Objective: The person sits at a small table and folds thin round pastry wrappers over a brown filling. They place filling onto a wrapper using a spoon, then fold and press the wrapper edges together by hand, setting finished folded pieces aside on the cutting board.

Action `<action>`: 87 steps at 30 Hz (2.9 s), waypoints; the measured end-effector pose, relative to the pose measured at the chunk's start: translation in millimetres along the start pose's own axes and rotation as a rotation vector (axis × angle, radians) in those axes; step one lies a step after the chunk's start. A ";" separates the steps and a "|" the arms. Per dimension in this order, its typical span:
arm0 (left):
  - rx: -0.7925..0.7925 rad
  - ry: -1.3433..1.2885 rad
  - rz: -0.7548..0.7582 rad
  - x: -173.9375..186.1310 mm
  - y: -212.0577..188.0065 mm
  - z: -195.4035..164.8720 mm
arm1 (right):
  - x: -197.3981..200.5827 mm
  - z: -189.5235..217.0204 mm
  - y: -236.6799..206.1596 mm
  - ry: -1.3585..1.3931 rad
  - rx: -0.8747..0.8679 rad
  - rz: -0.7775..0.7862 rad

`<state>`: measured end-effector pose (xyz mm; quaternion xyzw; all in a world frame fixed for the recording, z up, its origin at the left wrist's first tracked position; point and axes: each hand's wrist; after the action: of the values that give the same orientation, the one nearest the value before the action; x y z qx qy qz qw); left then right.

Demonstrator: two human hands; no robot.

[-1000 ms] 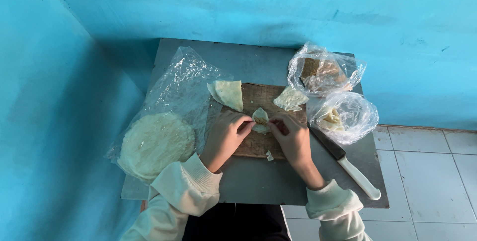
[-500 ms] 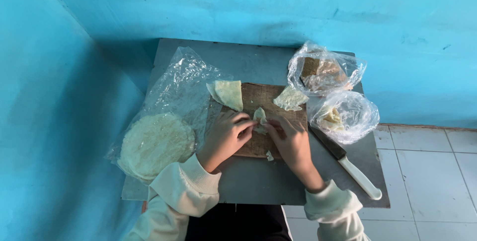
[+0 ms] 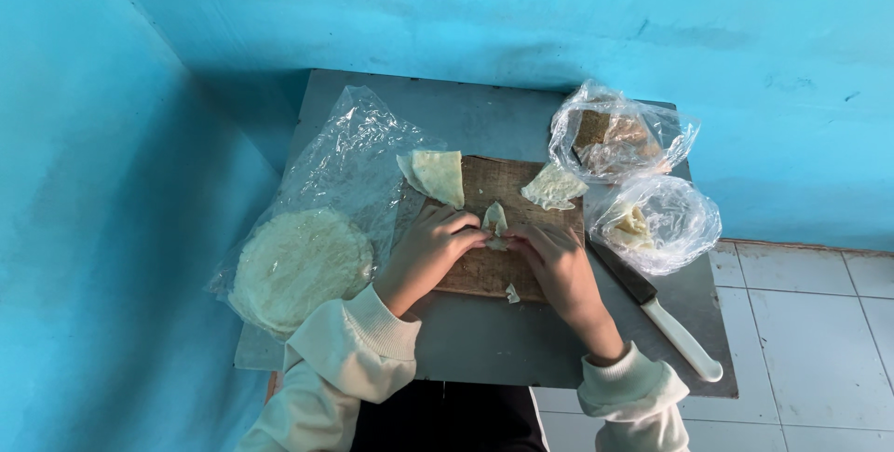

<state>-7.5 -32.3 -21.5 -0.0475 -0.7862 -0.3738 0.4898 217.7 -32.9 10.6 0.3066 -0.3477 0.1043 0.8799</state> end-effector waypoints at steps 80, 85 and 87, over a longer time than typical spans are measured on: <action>0.166 0.048 -0.163 -17.9 0.0 -14.2 | -24.5 -4.1 -6.1 -0.077 -0.061 -0.220; 0.118 0.019 -0.140 -18.5 -3.1 -9.1 | -19.4 -4.1 -8.1 -0.065 0.010 -0.168; 0.102 0.023 -0.141 -19.4 -2.4 -8.2 | -17.9 -4.9 -7.8 -0.057 0.031 -0.150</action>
<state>7.5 -33.6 -36.5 0.0375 -0.7998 -0.3675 0.4731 210.3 -35.6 -7.9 0.3480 -0.3471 0.0348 0.8701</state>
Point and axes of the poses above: each hand's wrist, its own y-axis towards the middle knuckle, its own x-axis out of the back of the hand, z = x × y, and after that the axes turned 5 degrees about y, right-handed
